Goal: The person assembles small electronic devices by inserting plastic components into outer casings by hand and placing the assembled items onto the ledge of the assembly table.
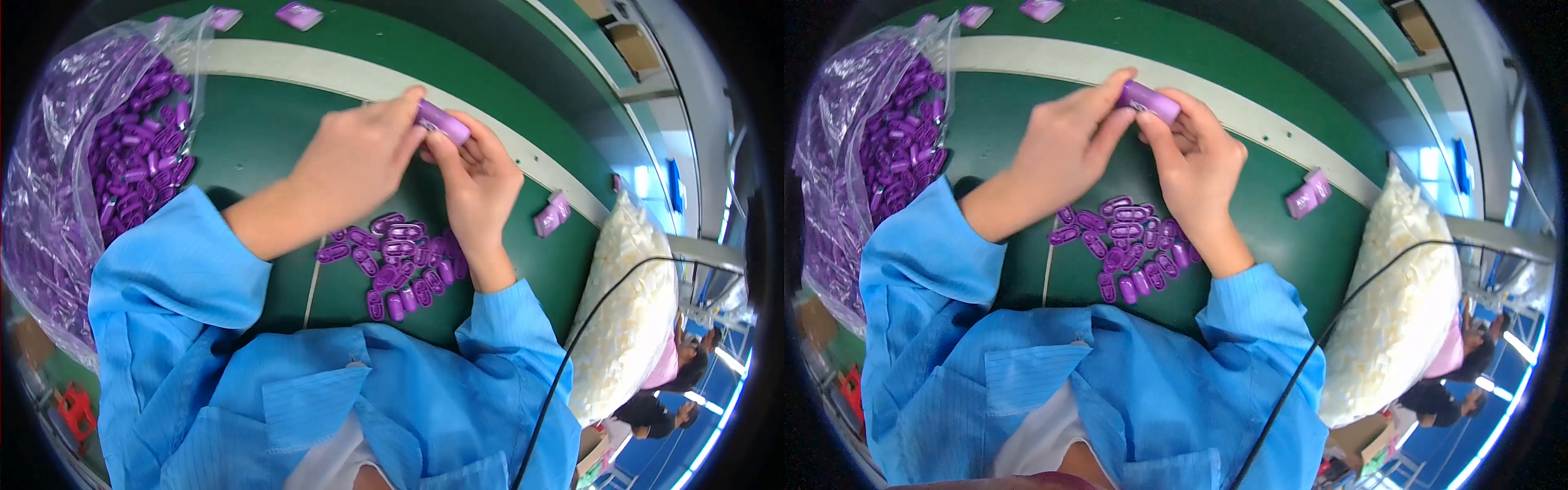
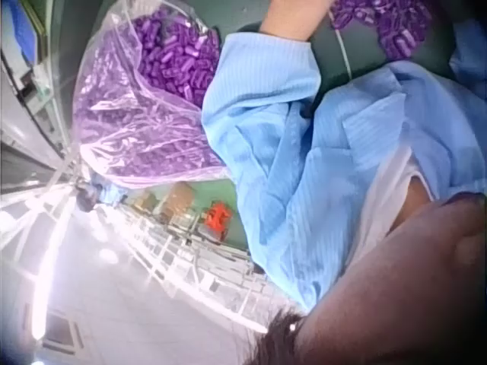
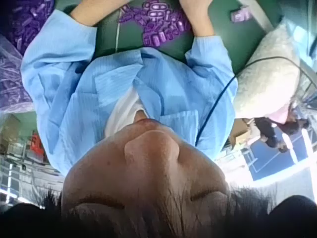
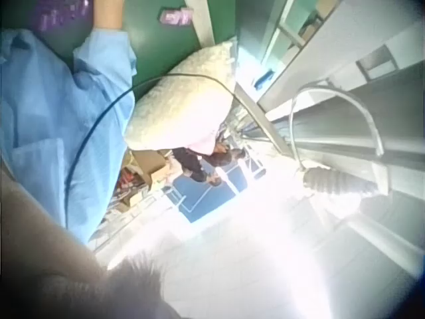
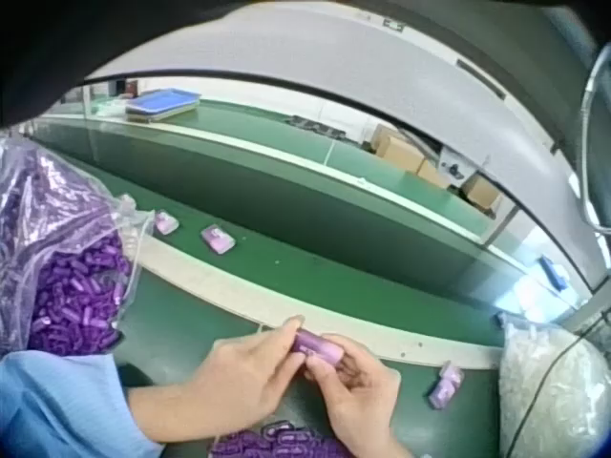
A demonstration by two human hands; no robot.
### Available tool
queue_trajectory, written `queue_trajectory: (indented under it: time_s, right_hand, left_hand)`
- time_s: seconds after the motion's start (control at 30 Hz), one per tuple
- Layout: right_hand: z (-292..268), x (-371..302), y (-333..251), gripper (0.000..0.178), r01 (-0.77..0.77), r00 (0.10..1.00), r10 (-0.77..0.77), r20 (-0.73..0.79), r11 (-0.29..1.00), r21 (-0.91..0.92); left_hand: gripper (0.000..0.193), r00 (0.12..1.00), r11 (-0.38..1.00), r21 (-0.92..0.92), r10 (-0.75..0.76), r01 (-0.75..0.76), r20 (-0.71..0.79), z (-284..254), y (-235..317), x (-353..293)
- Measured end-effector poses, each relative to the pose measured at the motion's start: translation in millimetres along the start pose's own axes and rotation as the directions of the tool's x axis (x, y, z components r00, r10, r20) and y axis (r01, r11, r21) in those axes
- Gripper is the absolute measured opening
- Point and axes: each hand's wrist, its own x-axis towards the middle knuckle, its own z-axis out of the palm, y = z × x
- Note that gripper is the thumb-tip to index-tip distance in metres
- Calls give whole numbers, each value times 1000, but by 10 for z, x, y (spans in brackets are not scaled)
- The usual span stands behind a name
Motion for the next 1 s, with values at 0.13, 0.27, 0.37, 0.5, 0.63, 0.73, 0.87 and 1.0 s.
queue_trajectory:
  time_s: [0.13,0.27,0.37,0.5,0.63,0.73,0.87,1.0]
  right_hand:
    - [-109,181,129,44,-155,984,145,103,983,102]
    - [-589,265,176,42,78,995,-100,-21,876,-476]
    - [-1231,169,123,24,-58,975,-102,-199,744,-666]
    - [-1848,-261,226,26,-274,949,43,-313,602,-750]
    - [-1682,-456,285,30,-160,980,60,-192,810,-564]
    - [-1536,-433,282,30,11,1000,-16,-2,798,-602]
    - [-1374,-264,249,28,242,968,-141,206,733,-636]
    - [-1276,-146,236,26,159,984,-86,158,827,-539]
  left_hand:
    - [33,907,831,-392,-284,395,311,28,-317,233]
    - [36,917,938,-11,-338,348,212,42,-816,622]
    - [36,968,955,200,-240,220,79,-127,-855,659]
    - [42,961,995,98,2,-31,276,-369,-520,310]
    - [70,877,991,-123,18,47,480,-645,150,-301]
    - [78,769,994,-8,91,-111,633,-724,350,-676]
    - [84,654,971,64,106,-231,749,-590,491,-807]
    - [80,664,962,65,133,-265,736,-433,427,-645]
